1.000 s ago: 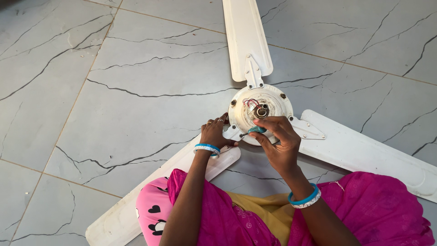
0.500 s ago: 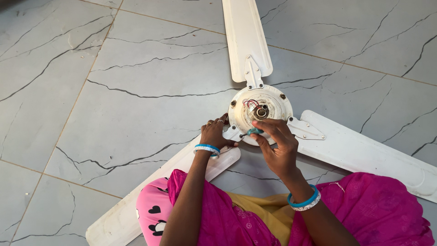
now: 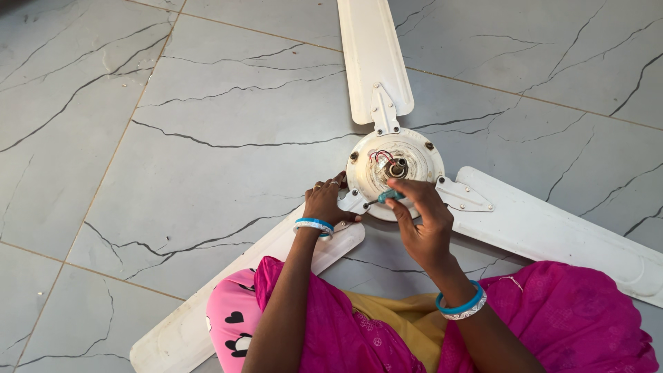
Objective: The person sits on the floor and uses a screwdriver to tighten screws on the central hub of a white ceiling fan. They systematically rotate the fan and adjust multiple screws around the hub to secure the blades.
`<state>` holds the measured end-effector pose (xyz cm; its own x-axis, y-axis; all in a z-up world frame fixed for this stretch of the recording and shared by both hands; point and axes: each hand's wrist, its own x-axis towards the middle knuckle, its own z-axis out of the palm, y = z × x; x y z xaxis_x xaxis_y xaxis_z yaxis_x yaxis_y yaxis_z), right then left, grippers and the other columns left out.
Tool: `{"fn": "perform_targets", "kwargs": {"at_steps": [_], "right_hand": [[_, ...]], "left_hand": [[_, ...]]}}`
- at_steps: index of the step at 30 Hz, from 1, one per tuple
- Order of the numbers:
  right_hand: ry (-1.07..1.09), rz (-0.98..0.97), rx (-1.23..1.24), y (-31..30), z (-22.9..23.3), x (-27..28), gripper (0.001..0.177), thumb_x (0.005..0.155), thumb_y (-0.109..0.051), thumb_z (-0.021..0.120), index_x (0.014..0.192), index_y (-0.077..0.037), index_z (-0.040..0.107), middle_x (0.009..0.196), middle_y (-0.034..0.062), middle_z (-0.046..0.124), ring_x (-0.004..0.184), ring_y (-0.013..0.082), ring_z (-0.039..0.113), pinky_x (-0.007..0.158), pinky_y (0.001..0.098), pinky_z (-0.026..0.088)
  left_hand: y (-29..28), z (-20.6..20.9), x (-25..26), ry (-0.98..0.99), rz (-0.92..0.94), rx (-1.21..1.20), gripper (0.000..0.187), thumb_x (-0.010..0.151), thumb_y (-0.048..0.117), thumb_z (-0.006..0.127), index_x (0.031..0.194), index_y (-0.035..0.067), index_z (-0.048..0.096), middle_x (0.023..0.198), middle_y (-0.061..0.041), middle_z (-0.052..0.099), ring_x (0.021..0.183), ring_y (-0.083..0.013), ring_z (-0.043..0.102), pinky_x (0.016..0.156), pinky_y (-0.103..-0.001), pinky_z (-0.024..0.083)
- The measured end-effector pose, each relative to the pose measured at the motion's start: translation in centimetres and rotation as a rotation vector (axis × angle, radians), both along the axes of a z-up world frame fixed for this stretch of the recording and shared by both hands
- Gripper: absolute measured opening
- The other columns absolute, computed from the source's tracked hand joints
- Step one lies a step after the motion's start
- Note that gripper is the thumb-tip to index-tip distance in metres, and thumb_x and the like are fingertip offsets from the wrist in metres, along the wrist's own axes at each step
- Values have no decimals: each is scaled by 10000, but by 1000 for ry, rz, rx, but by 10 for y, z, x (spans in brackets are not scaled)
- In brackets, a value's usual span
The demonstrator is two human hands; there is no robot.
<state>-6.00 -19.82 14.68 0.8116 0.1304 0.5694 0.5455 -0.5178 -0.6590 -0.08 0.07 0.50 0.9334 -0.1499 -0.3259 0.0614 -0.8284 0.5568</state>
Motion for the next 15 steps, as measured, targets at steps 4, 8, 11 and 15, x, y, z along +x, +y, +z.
{"fn": "perform_targets", "kwargs": {"at_steps": [4, 8, 11, 15], "right_hand": [[53, 31, 36, -1, 1, 1, 341, 979, -1, 700, 1309, -42, 624, 1261, 87, 715, 1141, 242, 706, 978, 353, 562], [32, 29, 14, 1, -1, 0, 363, 922, -57, 763, 1265, -78, 646, 1224, 104, 680, 1084, 230, 705, 925, 334, 574], [33, 8, 0, 3, -2, -1, 334, 928, -84, 779, 1243, -113, 671, 1170, 84, 697, 1043, 204, 714, 898, 309, 581], [102, 20, 63, 2, 1, -1, 353, 993, -32, 680, 1337, -55, 606, 1208, 82, 719, 1110, 224, 704, 967, 330, 546]], "left_hand": [[-1, 0, 0, 5, 4, 12, 1316, 446, 491, 988, 1556, 140, 374, 1317, -71, 666, 1307, -320, 535, 1080, -501, 393], [-1, -1, -1, 1, 4, 17, 1317, 444, 509, 989, 1552, 140, 381, 1321, -74, 665, 1318, -320, 528, 1087, -500, 389], [0, -2, -1, -1, 5, 11, 1313, 442, 508, 987, 1552, 144, 388, 1319, -70, 669, 1318, -315, 531, 1088, -499, 389], [0, -3, 0, -3, 9, -7, 1327, 437, 499, 990, 1553, 134, 372, 1317, -52, 673, 1310, -310, 533, 1084, -498, 384]]}}
